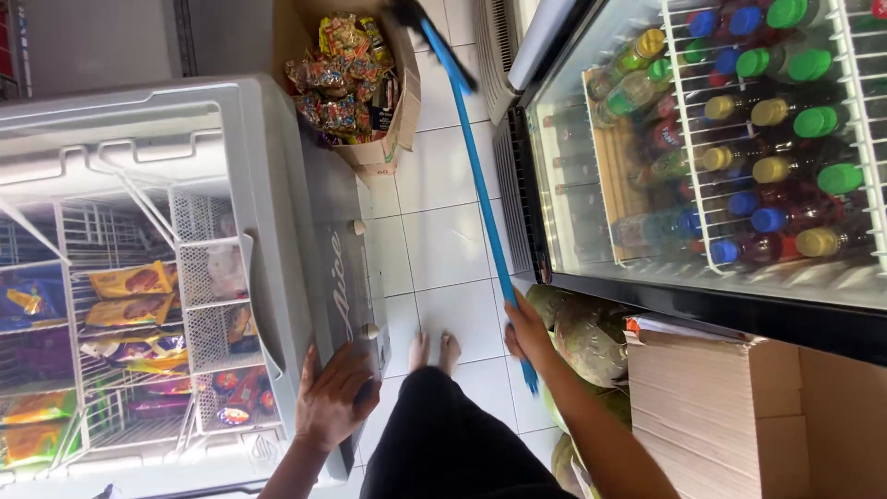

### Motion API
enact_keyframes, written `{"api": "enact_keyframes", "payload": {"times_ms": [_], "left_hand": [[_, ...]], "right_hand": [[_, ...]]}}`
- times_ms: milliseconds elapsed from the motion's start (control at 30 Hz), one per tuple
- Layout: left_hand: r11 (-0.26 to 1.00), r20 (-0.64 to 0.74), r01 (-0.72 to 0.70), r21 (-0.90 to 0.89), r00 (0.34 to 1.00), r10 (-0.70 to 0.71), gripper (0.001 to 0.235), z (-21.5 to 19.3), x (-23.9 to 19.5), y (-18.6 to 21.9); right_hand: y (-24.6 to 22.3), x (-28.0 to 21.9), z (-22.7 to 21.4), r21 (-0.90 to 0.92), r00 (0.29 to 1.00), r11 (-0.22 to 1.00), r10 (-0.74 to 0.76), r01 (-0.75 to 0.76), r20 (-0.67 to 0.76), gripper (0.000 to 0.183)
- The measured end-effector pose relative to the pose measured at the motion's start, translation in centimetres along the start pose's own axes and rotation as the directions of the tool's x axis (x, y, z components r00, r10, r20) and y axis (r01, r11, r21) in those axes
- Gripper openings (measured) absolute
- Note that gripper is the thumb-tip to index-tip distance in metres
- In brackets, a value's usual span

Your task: Sweeping the floor with a broom.

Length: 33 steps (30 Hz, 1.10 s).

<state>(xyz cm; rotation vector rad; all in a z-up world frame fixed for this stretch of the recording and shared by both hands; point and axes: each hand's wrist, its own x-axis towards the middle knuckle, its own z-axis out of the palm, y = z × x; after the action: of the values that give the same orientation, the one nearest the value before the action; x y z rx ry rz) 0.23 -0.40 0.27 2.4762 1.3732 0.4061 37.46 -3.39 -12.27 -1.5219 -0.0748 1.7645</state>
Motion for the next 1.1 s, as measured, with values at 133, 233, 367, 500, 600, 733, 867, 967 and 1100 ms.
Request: {"api": "enact_keyframes", "payload": {"times_ms": [133,233,367,500,600,733,867,967,1100], "left_hand": [[1.000,0.053,0.007,-0.010,0.999,-0.006,0.017,0.6,-0.5,-0.4],[1.000,0.077,-0.003,0.013,0.997,0.002,0.018,1.2,-0.7,-0.6],[0.996,0.217,0.071,0.053,0.973,-0.081,0.023,3.5,-2.1,-2.0],[0.989,0.293,0.103,0.105,0.947,-0.129,0.023,4.0,-1.8,-2.2],[0.996,0.196,0.044,0.077,0.979,-0.058,0.023,3.7,-1.8,-1.7],[0.998,0.162,0.014,0.057,0.986,-0.024,0.021,3.2,-1.4,-1.6],[0.999,0.121,-0.026,0.035,0.992,0.022,0.019,2.1,-0.9,-1.0],[0.999,0.127,-0.035,-0.001,0.991,0.034,0.018,1.2,-0.5,-0.6],[0.998,0.135,-0.049,-0.035,0.990,0.053,0.015,0.4,-0.5,-0.4]], "right_hand": [[-7.1,14.1,1.8,-0.313,0.975,0.929,-0.220,0.197,-0.039,0.057],[-11.8,24.6,2.0,-0.397,0.964,0.889,-0.263,0.228,-0.036,0.057],[-14.0,33.9,2.9,-0.521,0.944,0.816,-0.324,0.249,-0.056,0.057],[-7.2,38.7,1.4,-0.511,0.952,0.838,-0.284,0.190,-0.111,0.057],[2.2,35.4,0.2,-0.382,0.966,0.914,-0.208,0.137,-0.152,0.059],[10.2,16.8,0.7,-0.238,0.983,0.963,-0.155,0.128,-0.098,0.053],[11.0,-5.0,2.5,-0.008,0.975,0.983,0.181,-0.184,-0.125,0.055],[13.4,-11.5,1.6,-0.002,0.972,0.981,0.191,-0.193,-0.138,0.062],[14.7,-7.5,0.1,-0.225,0.982,0.972,0.017,-0.061,-0.191,0.061]]}}
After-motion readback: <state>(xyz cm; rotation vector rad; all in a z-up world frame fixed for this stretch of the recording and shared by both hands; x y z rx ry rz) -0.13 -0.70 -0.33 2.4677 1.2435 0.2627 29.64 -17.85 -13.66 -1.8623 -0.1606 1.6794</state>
